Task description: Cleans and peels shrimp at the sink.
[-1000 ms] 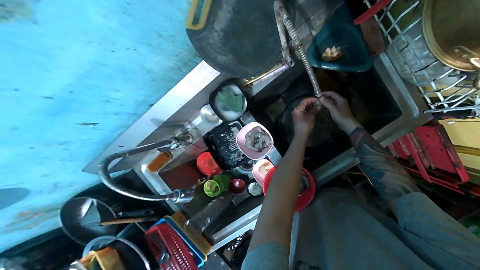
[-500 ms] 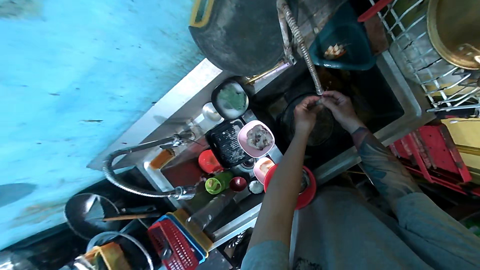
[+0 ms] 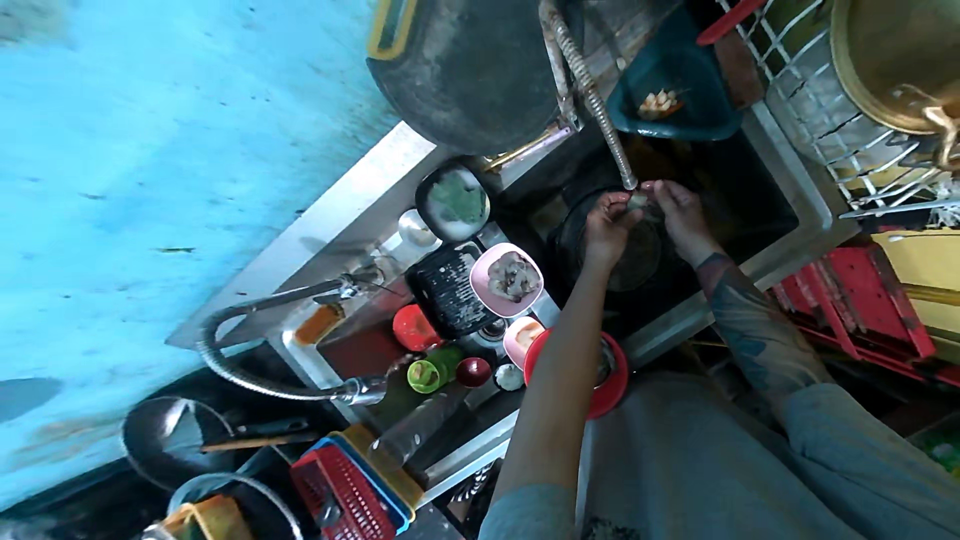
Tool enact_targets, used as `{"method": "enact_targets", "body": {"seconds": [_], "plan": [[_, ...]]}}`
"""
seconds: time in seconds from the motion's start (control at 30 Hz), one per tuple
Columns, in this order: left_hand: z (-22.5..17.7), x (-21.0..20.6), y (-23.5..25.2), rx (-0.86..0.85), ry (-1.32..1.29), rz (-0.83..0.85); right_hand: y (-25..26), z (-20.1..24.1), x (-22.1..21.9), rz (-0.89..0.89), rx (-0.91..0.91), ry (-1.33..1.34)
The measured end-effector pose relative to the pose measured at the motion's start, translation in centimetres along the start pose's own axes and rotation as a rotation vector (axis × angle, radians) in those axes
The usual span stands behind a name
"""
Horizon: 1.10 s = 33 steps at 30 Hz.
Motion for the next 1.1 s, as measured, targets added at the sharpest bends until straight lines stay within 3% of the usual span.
{"method": "enact_targets", "body": {"seconds": [0.13, 0.27, 0.47, 0.57, 0.73, 1.1], "plan": [[0.2, 0.1, -0.2, -0.003, -0.047, 0.012, -0.7, 0.9, -1.1, 0.150, 0.108, 0.030], [0.0, 0.0, -0.6, 0.023, -0.055, 0.005, -0.8, 1.9, -0.6, 0.077, 0.228, 0.005], [0.1, 0.1, -0.5, -0.003, -0.056, 0.003, -0.7, 1.2, -0.7, 0.223, 0.240, -0.088], [0.3, 0.0, -0.7, 0.025, -0.071, -0.001, -0.6, 1.5, 0.0, 0.147, 0.270, -0.072], [0.4, -0.3, -0.3, 0.032, -0.107, 0.004, -0.7, 1.3, 1.0, 0.059, 0.170, 0.103], [0.3, -0.8, 0.1, 0.106, -0.243, 0.045, -0.9, -1.5, 3.4, -0.065, 0.047, 0.059]]}}
Point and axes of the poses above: each hand's wrist, its own y-axis towards the middle knuckle, its own x-axis out of the back of the hand, z = x × y, the point moved 7 cm from there along y, towards the middle knuckle, and after that the axes turned 4 degrees about -z, right-handed, at the moved point
